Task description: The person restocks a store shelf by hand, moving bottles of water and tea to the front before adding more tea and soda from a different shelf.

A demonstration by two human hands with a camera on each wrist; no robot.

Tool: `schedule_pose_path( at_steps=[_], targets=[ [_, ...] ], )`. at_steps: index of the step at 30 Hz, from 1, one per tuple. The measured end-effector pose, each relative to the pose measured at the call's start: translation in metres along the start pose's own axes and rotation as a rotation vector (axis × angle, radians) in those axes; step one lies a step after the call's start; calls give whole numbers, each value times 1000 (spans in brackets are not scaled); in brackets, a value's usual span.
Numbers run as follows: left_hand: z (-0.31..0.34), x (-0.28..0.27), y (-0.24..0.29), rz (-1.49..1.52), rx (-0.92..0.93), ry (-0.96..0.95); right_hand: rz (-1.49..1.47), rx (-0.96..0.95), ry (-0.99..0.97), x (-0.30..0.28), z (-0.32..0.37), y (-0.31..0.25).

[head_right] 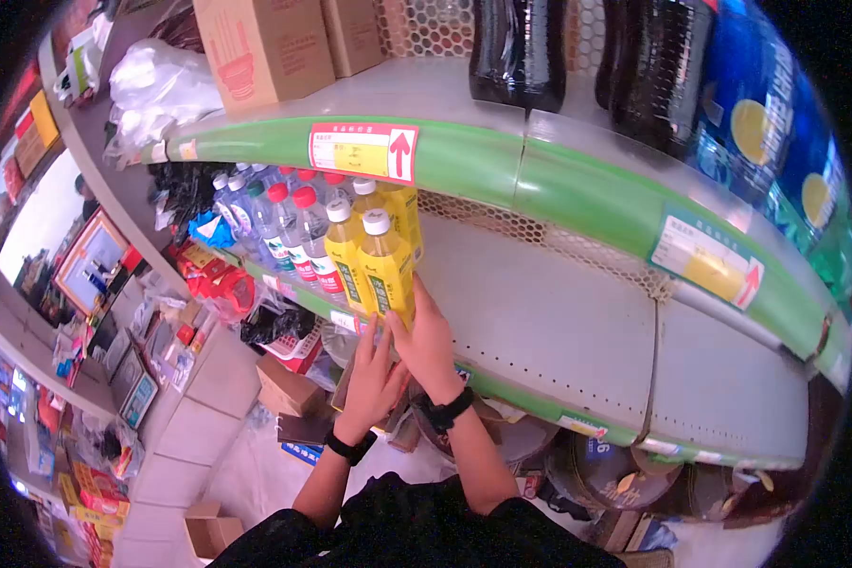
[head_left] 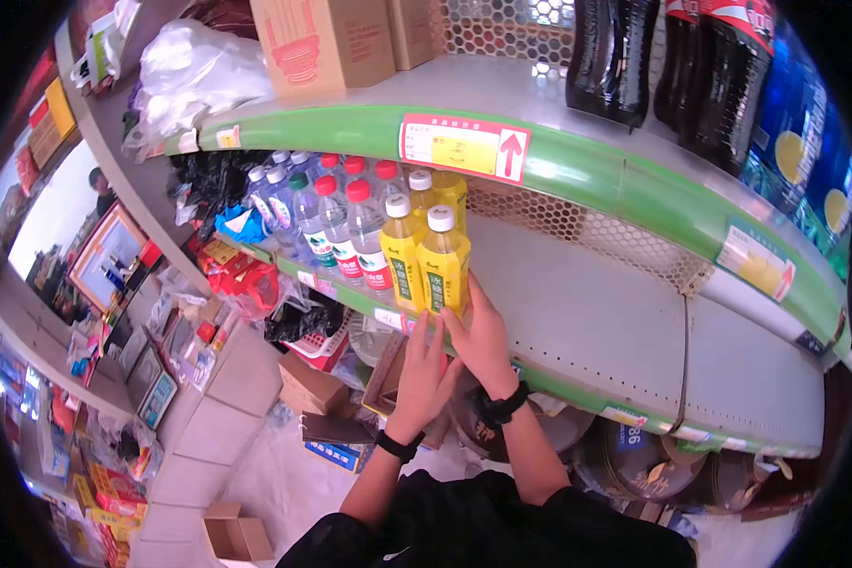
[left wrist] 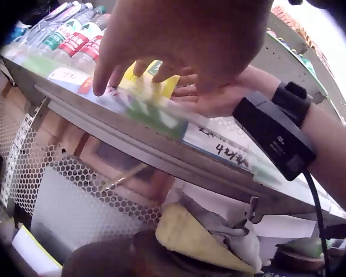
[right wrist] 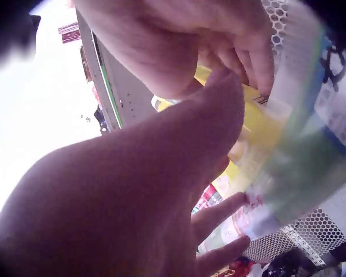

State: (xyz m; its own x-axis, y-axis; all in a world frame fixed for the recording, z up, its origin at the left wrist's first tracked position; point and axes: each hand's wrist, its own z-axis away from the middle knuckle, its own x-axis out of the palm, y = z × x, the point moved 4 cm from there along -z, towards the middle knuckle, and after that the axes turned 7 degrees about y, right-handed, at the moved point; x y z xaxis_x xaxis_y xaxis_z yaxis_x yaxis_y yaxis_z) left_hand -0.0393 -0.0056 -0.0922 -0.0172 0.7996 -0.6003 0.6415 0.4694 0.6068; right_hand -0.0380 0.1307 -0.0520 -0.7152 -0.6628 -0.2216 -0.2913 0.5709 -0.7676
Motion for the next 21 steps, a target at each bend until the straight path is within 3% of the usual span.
schedule_pose_path(
  at_steps=[2,4,6,9,11,12,17,21],
  targets=[
    [6,-7,-3,50,-5,1,68,-174,122,-19,16,-3],
    [21,-19,-11,98,17,25,69,-70,180,-53,43,-22],
    [48,-20,-35,121,-45,-169,-84,232,131,-72,91,0],
    [101,-14,-81,166,-92,-511,121,382,58,-100,168,15],
    [135,-21,-98,208,38,-565,298,425,14,-111,221,15],
    [147,-27,-104,224,29,-591,377,585,-59,-114,252,21],
    [193,-48,-117,299,19,-771,230,823,17,-88,336,-23],
    [216,-44,-115,368,176,-924,295,945,100,-71,388,-74]
  ],
)
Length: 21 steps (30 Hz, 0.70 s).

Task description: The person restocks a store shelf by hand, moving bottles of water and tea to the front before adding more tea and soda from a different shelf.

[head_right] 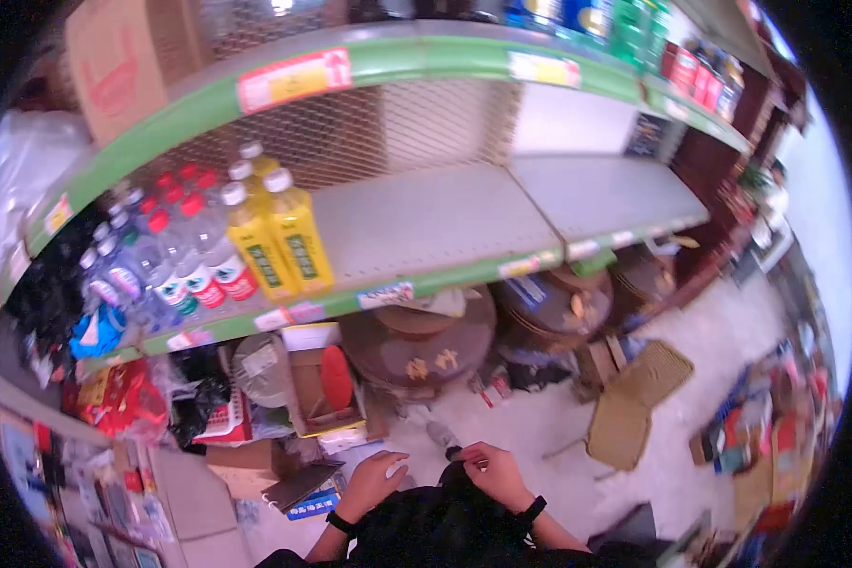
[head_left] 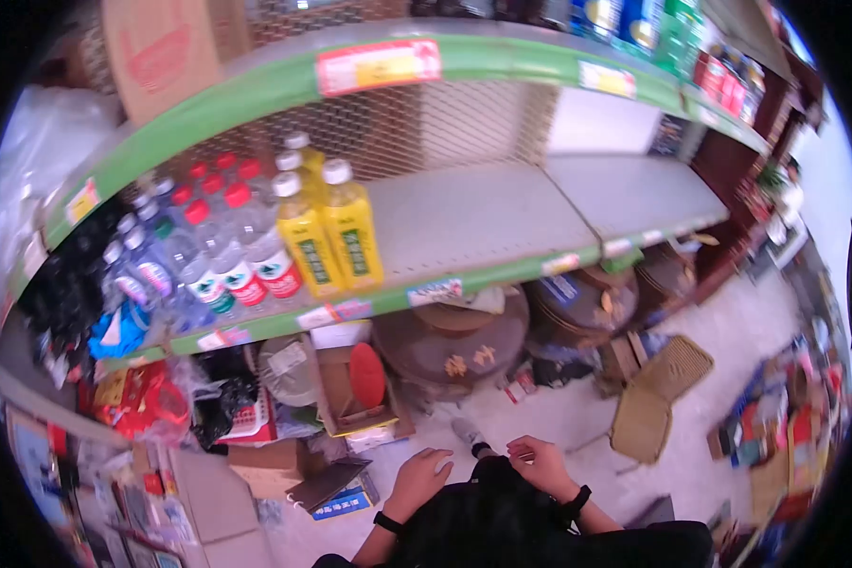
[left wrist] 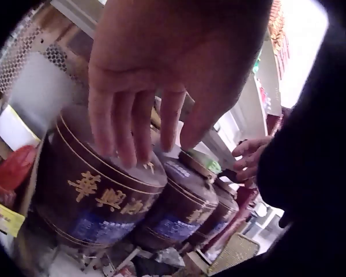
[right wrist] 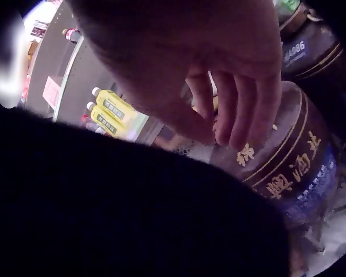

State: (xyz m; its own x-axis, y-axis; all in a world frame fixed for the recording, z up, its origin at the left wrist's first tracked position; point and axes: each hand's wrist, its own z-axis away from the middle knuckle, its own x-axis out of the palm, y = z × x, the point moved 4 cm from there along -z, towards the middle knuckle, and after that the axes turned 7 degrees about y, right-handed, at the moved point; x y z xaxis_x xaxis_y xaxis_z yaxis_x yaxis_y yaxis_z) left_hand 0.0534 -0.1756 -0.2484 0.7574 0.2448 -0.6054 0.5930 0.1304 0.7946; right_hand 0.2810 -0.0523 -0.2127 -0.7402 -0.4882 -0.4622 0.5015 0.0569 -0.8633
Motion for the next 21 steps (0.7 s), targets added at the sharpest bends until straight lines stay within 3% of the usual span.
schedule_pose_path(
  at_steps=[7,13,17,21],
  targets=[
    [7,27,24,-102,239,-347,-61,173,262,-18,123,43],
    [21,72,65,-170,433,-524,-71,227,473,-31,201,65],
    [39,120,119,-100,513,-689,-45,206,561,-55,252,94],
    [69,200,191,-103,708,-936,-36,223,806,-102,328,124]
  ],
)
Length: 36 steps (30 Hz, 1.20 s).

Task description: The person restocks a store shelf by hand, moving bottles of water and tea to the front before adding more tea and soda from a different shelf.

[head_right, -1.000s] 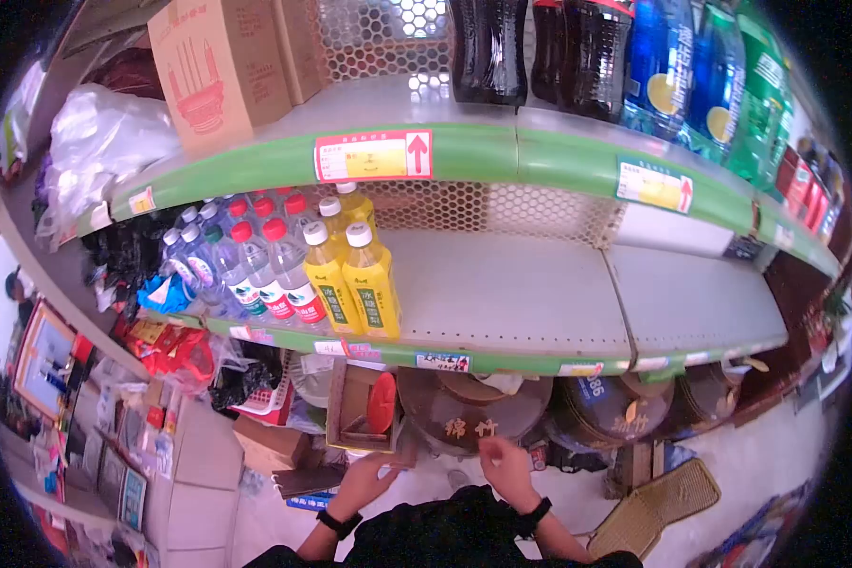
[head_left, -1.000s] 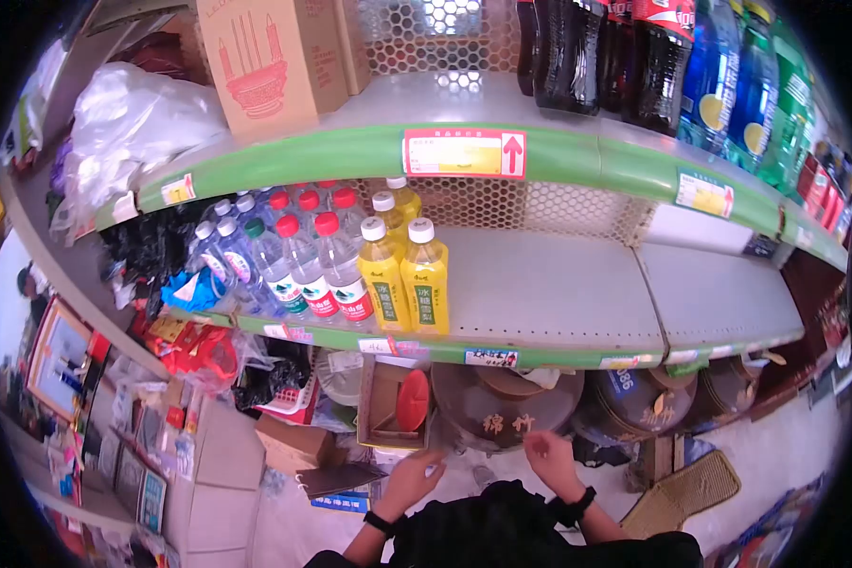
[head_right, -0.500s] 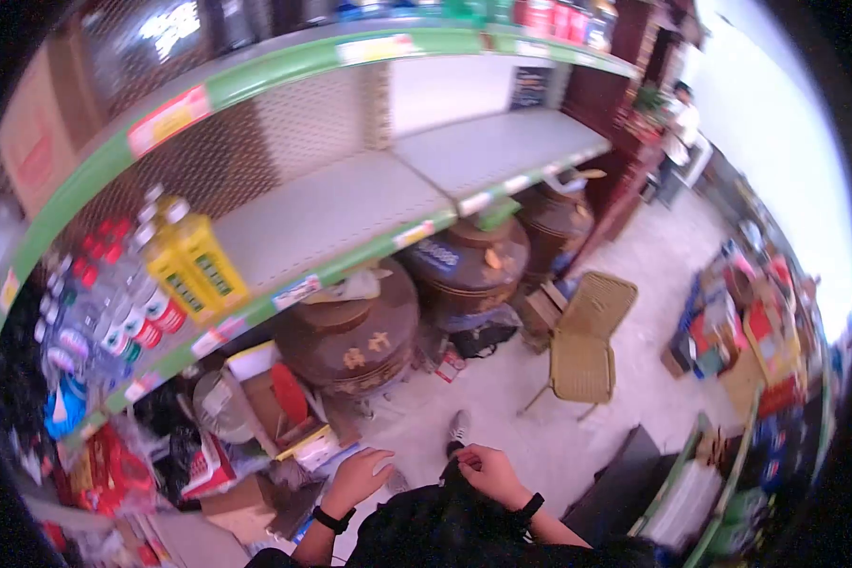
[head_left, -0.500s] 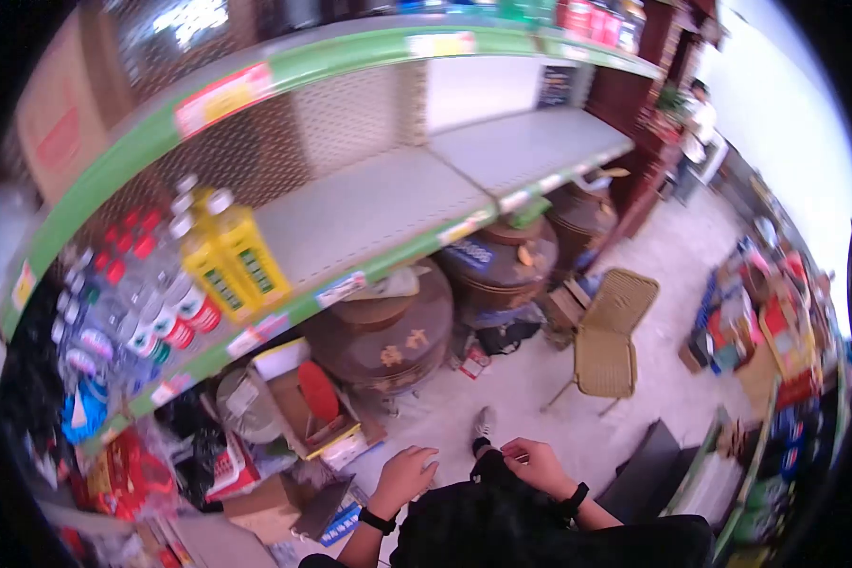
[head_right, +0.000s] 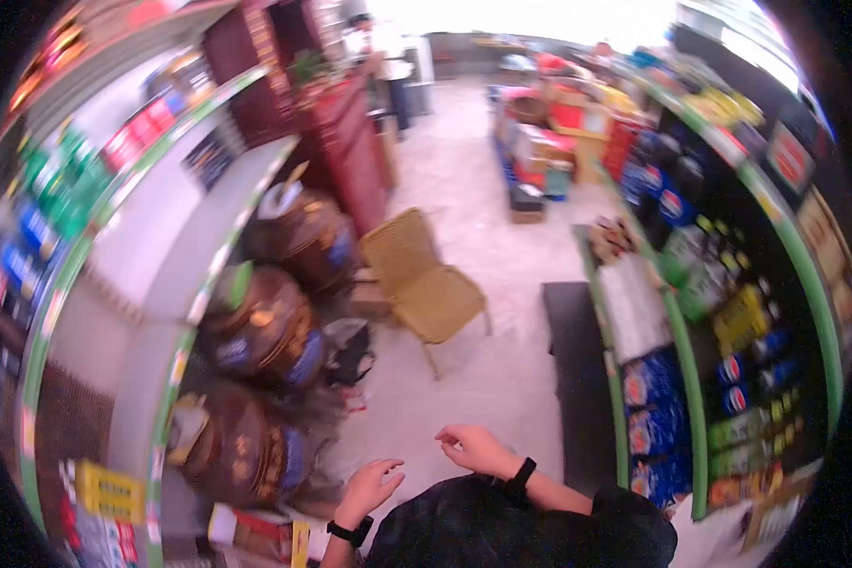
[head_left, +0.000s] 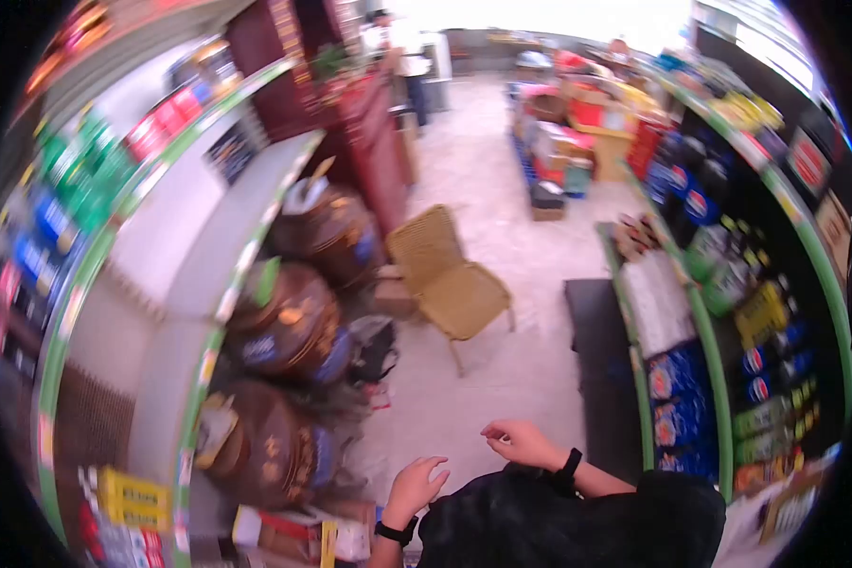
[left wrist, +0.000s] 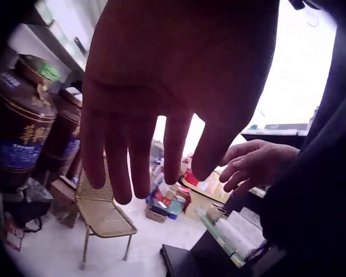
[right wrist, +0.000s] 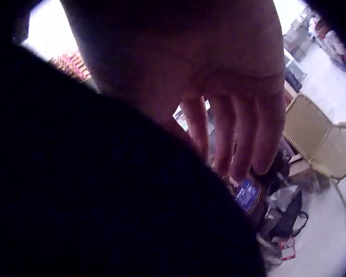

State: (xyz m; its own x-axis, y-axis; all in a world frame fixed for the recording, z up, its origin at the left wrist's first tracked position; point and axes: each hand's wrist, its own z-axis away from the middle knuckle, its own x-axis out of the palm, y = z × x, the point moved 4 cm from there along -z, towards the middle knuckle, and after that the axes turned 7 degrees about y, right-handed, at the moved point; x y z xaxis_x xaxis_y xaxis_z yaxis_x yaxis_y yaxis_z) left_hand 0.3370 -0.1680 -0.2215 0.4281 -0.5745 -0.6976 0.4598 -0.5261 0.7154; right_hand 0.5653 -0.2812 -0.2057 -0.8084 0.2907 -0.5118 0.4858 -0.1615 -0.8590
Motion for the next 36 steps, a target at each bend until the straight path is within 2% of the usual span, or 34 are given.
schedule_pose_path(
  at_steps=[4,7,10,15,22,25,28,31,34,36],
  targets=[
    [-90,57,67,-34,163,-170,-68,141,267,-100,22,49],
    [-150,102,128,5,289,-224,-77,237,457,-169,45,89],
    [-202,148,193,15,447,-293,-86,299,621,-233,73,106],
    [-246,219,303,94,575,-523,-141,382,920,-309,130,115],
    [-276,300,439,459,807,-784,-85,458,1312,-339,194,121],
    [-282,319,502,615,807,-898,-136,479,1437,-338,206,124],
    [-290,334,562,705,1008,-842,-182,484,1539,-339,205,123],
    [-297,346,616,670,1026,-855,-69,474,1637,-351,198,124],
    [-303,371,656,781,1090,-704,37,525,1679,-371,187,130],
    [-305,383,675,729,1169,-615,-22,503,1721,-392,176,128]
  ],
)
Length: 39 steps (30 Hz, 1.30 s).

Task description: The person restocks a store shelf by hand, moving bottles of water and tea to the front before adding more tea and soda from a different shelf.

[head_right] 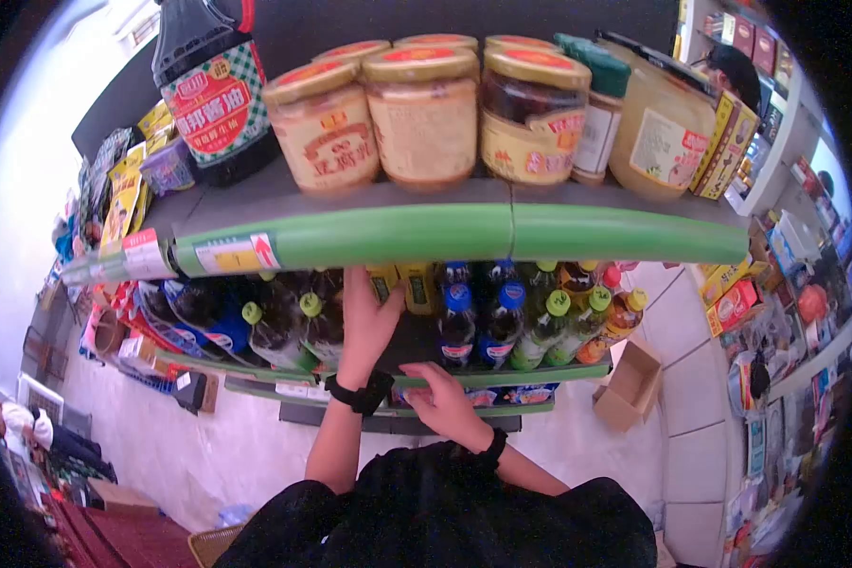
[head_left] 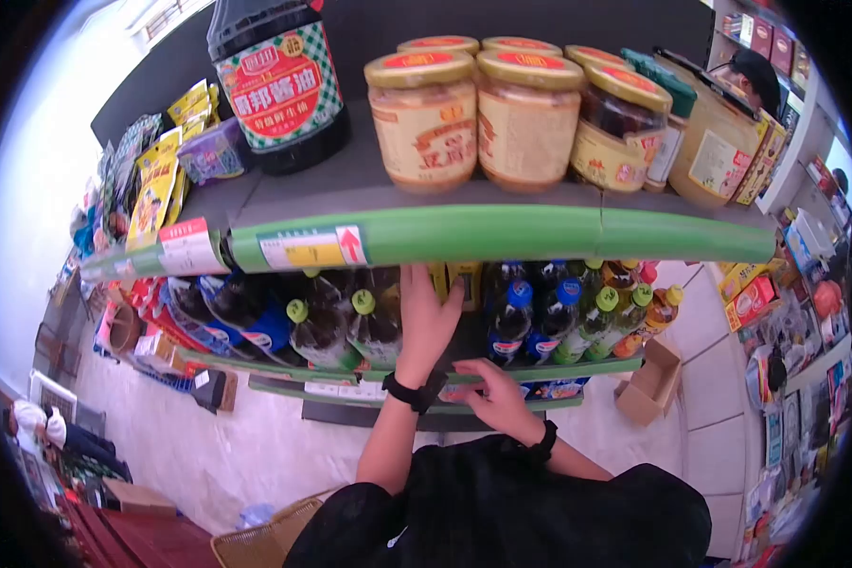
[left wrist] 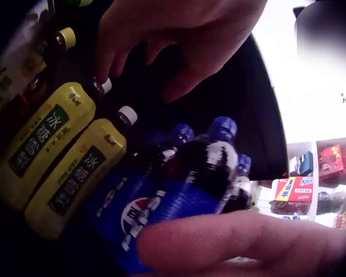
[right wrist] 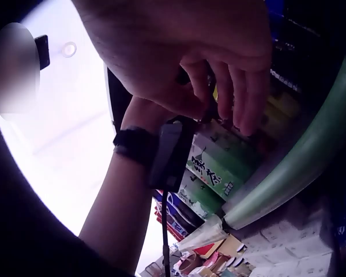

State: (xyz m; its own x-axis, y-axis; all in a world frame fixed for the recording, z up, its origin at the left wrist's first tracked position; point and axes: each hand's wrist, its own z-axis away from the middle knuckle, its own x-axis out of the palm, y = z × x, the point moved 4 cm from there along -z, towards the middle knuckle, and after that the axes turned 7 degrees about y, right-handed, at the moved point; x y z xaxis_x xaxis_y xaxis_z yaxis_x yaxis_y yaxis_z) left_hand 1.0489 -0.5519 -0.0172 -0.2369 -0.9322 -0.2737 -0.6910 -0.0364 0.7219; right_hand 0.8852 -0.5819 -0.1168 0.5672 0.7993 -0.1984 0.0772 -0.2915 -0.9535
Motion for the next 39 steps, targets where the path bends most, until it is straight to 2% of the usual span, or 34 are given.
schedule_pose_path(
  at_steps=[1,2,5,6,9,13,15,18,21,23,25,27,28,31,32,34,36,39],
  targets=[
    [-11,3,-5,-50,34,18,-24,7,5,4,-10,-5],
    [-18,5,-10,-126,145,10,38,-120,9,9,-21,-3],
    [-27,11,-30,-80,131,-51,29,-100,97,24,-47,8],
    [-29,14,-31,-107,172,-12,46,-100,105,28,-54,18],
    [-22,23,-45,-266,86,-193,17,-18,150,32,-69,30],
    [-14,10,-44,-221,78,-115,74,66,186,36,-79,65],
    [-7,0,-39,-184,54,-77,2,119,217,39,-81,66],
    [5,-21,-21,-112,-5,43,-131,81,204,42,-80,48],
    [20,-27,-11,-64,23,0,-46,38,140,45,-83,69],
    [37,-31,-9,-91,2,-30,240,-154,100,45,-87,76],
    [44,-43,14,-79,35,-14,474,-266,111,44,-84,67],
    [52,-57,35,-80,16,-31,653,-281,162,41,-57,33],
    [57,-65,41,-57,22,-42,478,-192,253,35,-48,20],
    [76,-84,62,-25,28,-47,329,-237,212,20,-20,-1],
    [85,-89,67,-7,17,-47,348,-279,211,18,-12,2],
    [103,-97,81,-11,-8,-47,171,-274,162,17,7,15],
    [125,-102,90,-45,-30,-40,37,-203,92,14,26,23],
    [159,-101,100,-101,-72,-13,160,-259,-73,9,49,15]
  ],
)
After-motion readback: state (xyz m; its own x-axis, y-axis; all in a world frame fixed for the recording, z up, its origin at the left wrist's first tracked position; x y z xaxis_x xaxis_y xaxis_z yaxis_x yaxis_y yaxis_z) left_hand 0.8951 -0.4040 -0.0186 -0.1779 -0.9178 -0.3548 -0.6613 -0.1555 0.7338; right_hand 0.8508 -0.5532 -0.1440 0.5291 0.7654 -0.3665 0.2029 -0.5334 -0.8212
